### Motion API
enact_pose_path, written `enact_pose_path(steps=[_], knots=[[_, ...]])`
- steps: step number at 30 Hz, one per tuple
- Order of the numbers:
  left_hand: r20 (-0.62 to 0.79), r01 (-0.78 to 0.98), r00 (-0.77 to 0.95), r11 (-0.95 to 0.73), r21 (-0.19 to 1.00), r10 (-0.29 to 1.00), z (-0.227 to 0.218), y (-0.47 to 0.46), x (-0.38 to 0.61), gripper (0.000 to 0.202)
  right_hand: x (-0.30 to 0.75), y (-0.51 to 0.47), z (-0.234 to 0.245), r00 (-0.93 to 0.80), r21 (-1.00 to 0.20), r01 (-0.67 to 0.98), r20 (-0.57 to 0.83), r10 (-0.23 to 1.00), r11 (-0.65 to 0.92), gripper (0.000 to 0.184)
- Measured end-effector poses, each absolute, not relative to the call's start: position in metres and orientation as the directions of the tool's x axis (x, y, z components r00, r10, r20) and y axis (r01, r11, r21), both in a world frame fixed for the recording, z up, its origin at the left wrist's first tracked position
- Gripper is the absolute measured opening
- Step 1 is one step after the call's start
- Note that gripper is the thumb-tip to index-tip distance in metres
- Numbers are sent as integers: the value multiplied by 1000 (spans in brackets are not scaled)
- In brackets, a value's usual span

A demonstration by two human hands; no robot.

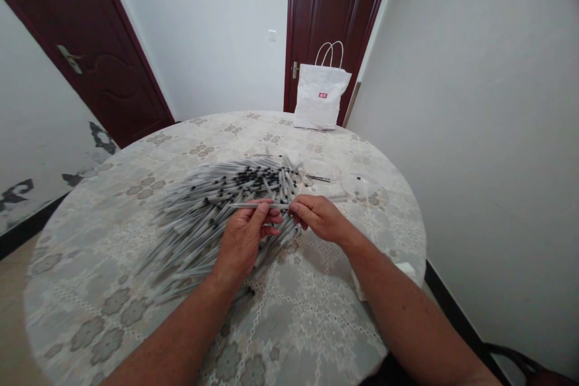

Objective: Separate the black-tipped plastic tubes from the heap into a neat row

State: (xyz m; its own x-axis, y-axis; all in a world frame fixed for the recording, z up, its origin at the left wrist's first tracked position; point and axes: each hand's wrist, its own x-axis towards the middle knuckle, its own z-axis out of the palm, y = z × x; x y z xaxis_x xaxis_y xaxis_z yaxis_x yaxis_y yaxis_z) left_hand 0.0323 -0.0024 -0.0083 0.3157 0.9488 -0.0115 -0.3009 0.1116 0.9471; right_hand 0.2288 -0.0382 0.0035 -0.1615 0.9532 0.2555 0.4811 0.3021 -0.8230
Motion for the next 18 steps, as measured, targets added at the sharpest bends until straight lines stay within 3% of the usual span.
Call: enact_pose_path(steps=[2,5,7,9,13,16,18], knots=[[-7,-318,305,109,942,952,-7,-2,32,41,228,-39,3,-121,-842,446,280,952,304,28],[1,-340,303,107,934,953,-7,-2,32,40,228,-40,3,-105,-884,367,270,957,289,45],[2,-339,304,107,935,953,-8,-2,32,39,228,-41,4,-125,-885,379,242,962,272,38],[-3,-329,305,108,938,952,-9,-2,32,39,228,-41,4,-141,-859,439,224,964,264,44],[-1,-328,302,105,939,953,-8,-3,32,38,227,-40,0,-109,-888,377,241,964,264,26],[6,-340,305,102,935,952,-7,-4,31,38,227,-40,0,-91,-922,282,250,964,266,45],[8,-342,305,101,934,952,-7,-4,32,38,227,-41,2,-107,-906,332,242,964,264,36]])
